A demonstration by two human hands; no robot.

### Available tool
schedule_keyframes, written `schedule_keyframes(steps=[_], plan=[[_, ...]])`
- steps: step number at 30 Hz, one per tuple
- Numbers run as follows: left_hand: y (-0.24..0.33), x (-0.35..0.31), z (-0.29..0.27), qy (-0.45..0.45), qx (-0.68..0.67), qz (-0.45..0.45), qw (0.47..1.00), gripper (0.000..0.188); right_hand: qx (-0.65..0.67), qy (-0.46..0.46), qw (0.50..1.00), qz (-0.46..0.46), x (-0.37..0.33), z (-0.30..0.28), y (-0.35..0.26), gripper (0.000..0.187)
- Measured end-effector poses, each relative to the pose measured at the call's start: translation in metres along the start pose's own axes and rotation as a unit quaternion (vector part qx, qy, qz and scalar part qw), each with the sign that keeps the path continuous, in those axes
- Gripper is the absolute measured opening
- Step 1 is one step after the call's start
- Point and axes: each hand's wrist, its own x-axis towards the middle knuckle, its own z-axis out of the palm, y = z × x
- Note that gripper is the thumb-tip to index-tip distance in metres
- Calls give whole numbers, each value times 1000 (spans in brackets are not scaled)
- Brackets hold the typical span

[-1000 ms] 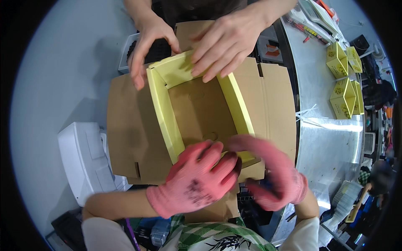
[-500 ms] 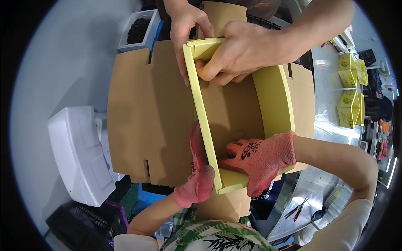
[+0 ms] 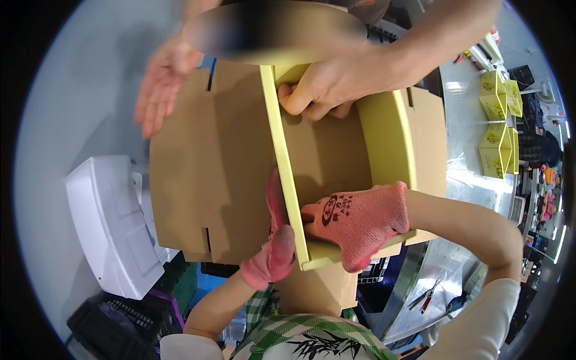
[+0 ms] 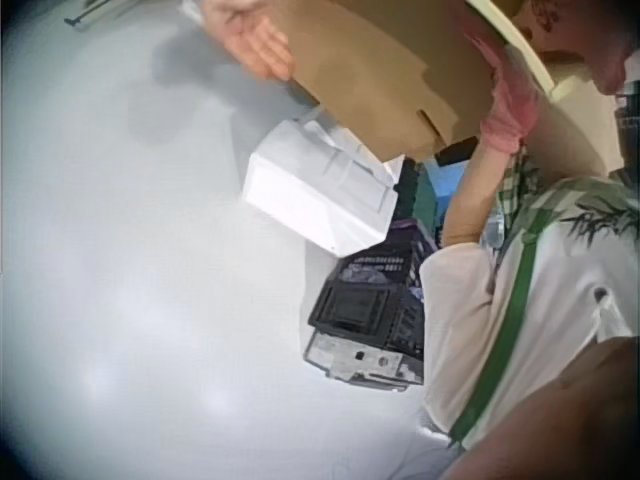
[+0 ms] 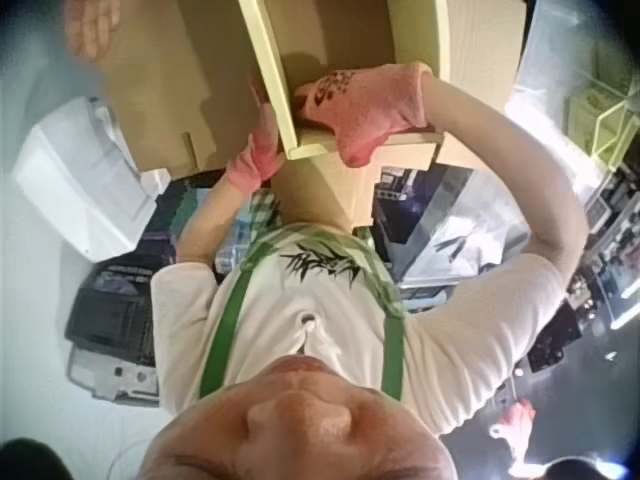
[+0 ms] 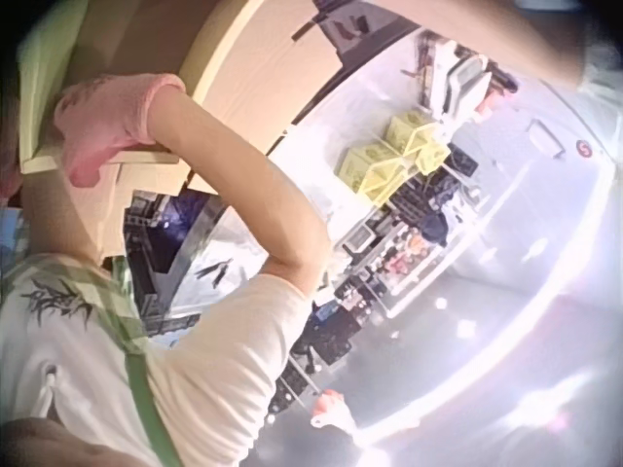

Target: The person folds flat cardboard pieces into rectangular yellow boxes by hand, aligning flaps and tucking edges to form the structure. Completed boxes are placed aside on the table.

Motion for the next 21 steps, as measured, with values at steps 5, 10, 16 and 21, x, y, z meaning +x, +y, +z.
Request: schedule_keyframes(steps=[5,10,16,21], plan=[[21,-14,23,133,375,509,764,56,-50,197,979,28,-28,23,-20,40],[1,13,20,194,520,446,702,39,-215,314,925,-10,-37,49,-22,32],[11,15,37,112,602,401,681,56,-258,488,833,21,-36,91,-25,25],[73,-70,-5,186,522,559,617,49,-128,753,639,-86,-100,148,-44,52]])
